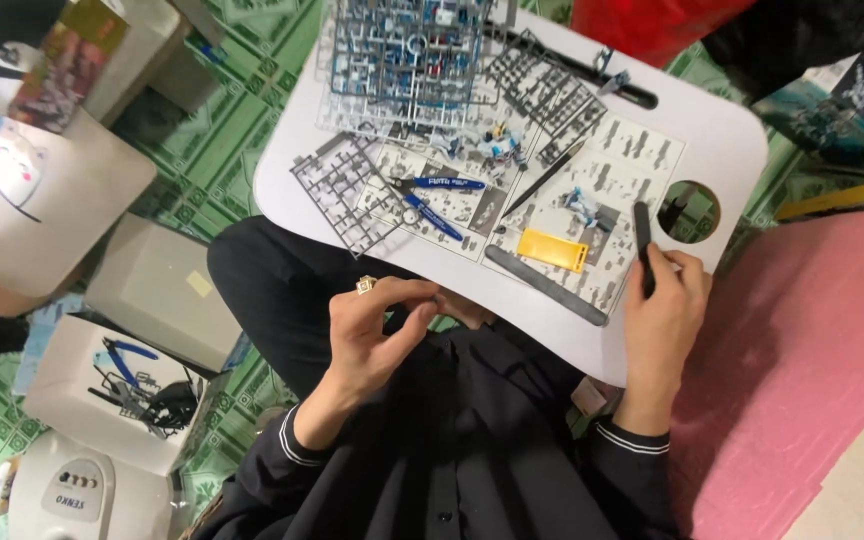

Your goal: The person is assembling a small action figure. They use a yellow utility knife to trim a small plastic part, then smooth it with a sanding stick. They attach the part to a larger blue and white figure component.

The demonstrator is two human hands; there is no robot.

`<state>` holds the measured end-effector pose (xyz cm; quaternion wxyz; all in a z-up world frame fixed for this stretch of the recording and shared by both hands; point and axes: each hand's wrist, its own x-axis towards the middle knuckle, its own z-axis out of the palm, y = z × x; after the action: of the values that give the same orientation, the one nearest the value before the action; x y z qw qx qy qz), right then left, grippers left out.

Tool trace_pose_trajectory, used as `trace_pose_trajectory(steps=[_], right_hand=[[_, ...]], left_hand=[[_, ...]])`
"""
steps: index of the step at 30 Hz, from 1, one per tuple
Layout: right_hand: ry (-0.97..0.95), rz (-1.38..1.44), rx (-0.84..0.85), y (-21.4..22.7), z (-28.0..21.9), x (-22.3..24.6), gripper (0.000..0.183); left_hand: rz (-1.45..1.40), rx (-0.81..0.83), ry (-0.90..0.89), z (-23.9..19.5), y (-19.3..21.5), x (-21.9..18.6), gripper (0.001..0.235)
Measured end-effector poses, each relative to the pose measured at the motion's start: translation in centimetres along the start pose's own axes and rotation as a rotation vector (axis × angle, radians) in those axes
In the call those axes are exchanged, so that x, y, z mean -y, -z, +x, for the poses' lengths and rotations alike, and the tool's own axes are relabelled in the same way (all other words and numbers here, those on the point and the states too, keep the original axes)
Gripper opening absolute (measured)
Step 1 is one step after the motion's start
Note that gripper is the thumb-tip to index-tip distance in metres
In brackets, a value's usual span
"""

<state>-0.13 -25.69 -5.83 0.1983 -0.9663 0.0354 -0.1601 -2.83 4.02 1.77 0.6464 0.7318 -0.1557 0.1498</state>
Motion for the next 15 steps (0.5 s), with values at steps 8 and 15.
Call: trace_pose_trajectory(steps=[8, 15], right_hand=[[0.152, 0.246, -0.151, -2.7, -1.6, 2.2, 0.010], [0.376, 0.756, 0.216, -0.8, -3.6, 10.6, 0.024]], left_hand=[[0.107, -0.036, 0.056, -1.3, -0.3, -0.8, 0.011], [0.138, -0.050, 0.164, -2.8, -1.5, -1.0, 0.011]])
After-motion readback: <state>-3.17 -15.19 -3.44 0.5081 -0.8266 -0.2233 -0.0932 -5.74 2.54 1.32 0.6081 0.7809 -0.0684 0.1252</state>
